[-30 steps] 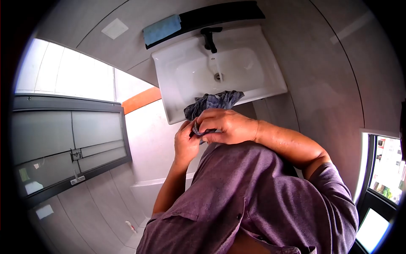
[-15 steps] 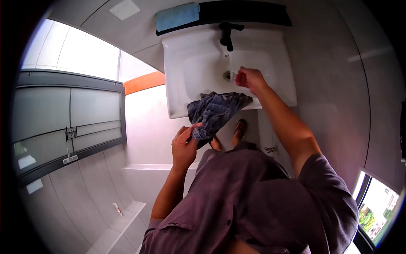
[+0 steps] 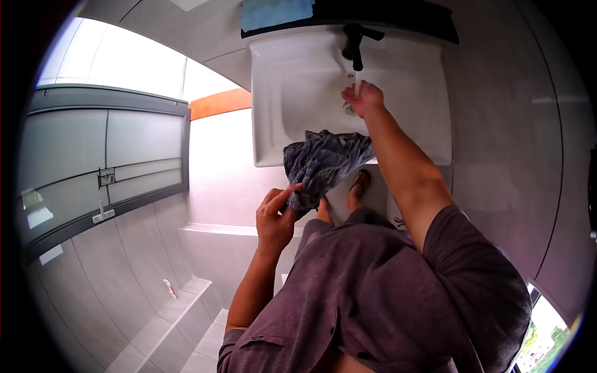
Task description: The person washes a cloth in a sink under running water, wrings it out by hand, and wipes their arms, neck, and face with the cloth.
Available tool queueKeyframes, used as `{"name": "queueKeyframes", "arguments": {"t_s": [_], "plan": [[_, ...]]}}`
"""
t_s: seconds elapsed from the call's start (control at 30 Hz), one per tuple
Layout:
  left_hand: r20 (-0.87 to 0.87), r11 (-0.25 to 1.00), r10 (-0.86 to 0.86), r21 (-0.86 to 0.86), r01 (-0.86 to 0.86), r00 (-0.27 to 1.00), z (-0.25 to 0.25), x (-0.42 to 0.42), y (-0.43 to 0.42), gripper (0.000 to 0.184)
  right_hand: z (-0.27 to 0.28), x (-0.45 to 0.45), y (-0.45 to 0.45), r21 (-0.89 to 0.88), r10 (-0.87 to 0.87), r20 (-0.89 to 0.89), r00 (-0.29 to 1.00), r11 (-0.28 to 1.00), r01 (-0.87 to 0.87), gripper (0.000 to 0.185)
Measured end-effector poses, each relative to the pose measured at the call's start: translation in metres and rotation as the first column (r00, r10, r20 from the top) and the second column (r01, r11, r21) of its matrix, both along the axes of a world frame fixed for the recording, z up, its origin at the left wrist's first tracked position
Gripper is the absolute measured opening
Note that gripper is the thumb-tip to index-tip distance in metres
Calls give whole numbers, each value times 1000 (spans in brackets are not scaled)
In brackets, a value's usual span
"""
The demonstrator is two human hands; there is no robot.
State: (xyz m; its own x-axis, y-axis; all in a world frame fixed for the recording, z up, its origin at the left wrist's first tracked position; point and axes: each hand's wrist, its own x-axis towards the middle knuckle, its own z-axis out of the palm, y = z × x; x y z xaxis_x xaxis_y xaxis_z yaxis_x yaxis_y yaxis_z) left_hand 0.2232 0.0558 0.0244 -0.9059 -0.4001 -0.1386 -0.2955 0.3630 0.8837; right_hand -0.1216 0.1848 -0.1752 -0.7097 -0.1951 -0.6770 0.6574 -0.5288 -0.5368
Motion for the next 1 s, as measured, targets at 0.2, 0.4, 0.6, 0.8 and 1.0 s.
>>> {"name": "queueKeyframes", "arguments": {"t_s": [0.2,0.4,0.6,0.8,1.0], "plan": [[-35,1000,-3,10,3,999,-8,-1,1,36,-12,-18,4,-61,174,11,985,983,-173,28],[-9,1000,0,20,0,1000,-1,-6,2,36,-10,-21,0,33,80,-18,997,996,-80,28],[8,1000,-23,-15,23,1000,-5,-4,1,35,13,-18,12,96,565,-40,824,823,-560,19],[-25,1000,-16,9,16,1000,-6,-3,3,35,-14,-27,14,184,215,15,976,959,-214,21],[-37,1000,-4,25,4,999,-7,-3,5,35,-19,-29,3,2,104,15,994,995,-104,26]]}}
